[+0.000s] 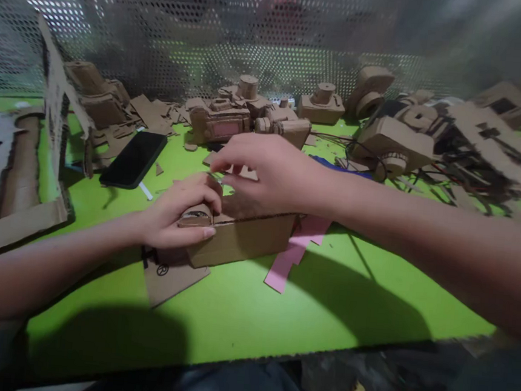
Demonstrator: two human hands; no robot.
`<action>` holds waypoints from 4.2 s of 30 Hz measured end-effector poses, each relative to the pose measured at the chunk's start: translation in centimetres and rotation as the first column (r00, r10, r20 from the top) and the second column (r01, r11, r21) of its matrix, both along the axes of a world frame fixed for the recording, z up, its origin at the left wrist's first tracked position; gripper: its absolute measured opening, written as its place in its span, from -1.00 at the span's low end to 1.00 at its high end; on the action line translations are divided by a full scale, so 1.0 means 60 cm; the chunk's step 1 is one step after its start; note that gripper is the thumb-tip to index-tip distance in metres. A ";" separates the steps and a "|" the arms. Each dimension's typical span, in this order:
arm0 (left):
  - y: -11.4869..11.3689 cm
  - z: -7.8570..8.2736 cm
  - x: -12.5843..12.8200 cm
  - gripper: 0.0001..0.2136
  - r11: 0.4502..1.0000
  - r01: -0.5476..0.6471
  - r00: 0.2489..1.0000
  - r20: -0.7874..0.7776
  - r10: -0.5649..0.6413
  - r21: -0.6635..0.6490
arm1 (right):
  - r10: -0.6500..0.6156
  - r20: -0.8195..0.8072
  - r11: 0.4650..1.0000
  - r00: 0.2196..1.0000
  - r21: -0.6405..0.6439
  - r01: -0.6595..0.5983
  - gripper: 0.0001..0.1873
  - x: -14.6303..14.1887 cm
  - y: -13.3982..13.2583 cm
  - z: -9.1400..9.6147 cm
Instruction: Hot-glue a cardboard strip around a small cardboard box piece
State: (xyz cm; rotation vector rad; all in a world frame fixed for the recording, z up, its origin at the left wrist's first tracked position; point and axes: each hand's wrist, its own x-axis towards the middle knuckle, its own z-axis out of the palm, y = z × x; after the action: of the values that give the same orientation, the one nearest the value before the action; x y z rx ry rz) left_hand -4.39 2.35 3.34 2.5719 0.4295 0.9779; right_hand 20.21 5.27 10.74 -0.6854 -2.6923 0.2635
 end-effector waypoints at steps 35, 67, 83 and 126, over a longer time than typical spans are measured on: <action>0.002 0.003 0.001 -0.83 1.000 0.016 1.000 0.004 -0.016 -0.026 | -0.253 0.124 0.945 0.960 -0.179 0.272 -0.91 -0.015 -0.013 0.024; 0.005 0.006 0.002 -0.78 0.994 -0.062 0.995 -0.080 0.054 -0.090 | -0.182 -0.137 0.922 0.974 -0.367 0.120 -0.83 -0.023 -0.045 0.017; 0.008 0.001 0.011 -0.85 0.987 -0.007 1.000 0.022 0.011 -0.159 | -0.072 0.011 0.976 0.997 -0.207 0.072 -0.79 -0.050 -0.071 0.019; 0.017 -0.007 0.009 -0.88 1.000 0.031 0.999 0.030 -0.031 -0.004 | 0.146 -0.204 0.969 0.968 0.227 -0.098 -0.61 -0.009 -0.078 -0.068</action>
State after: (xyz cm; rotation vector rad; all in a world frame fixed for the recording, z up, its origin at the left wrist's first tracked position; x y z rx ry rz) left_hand -3.86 3.38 2.90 2.5485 0.3822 1.0020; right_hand 19.65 0.60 6.64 -0.4004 -2.5053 0.0705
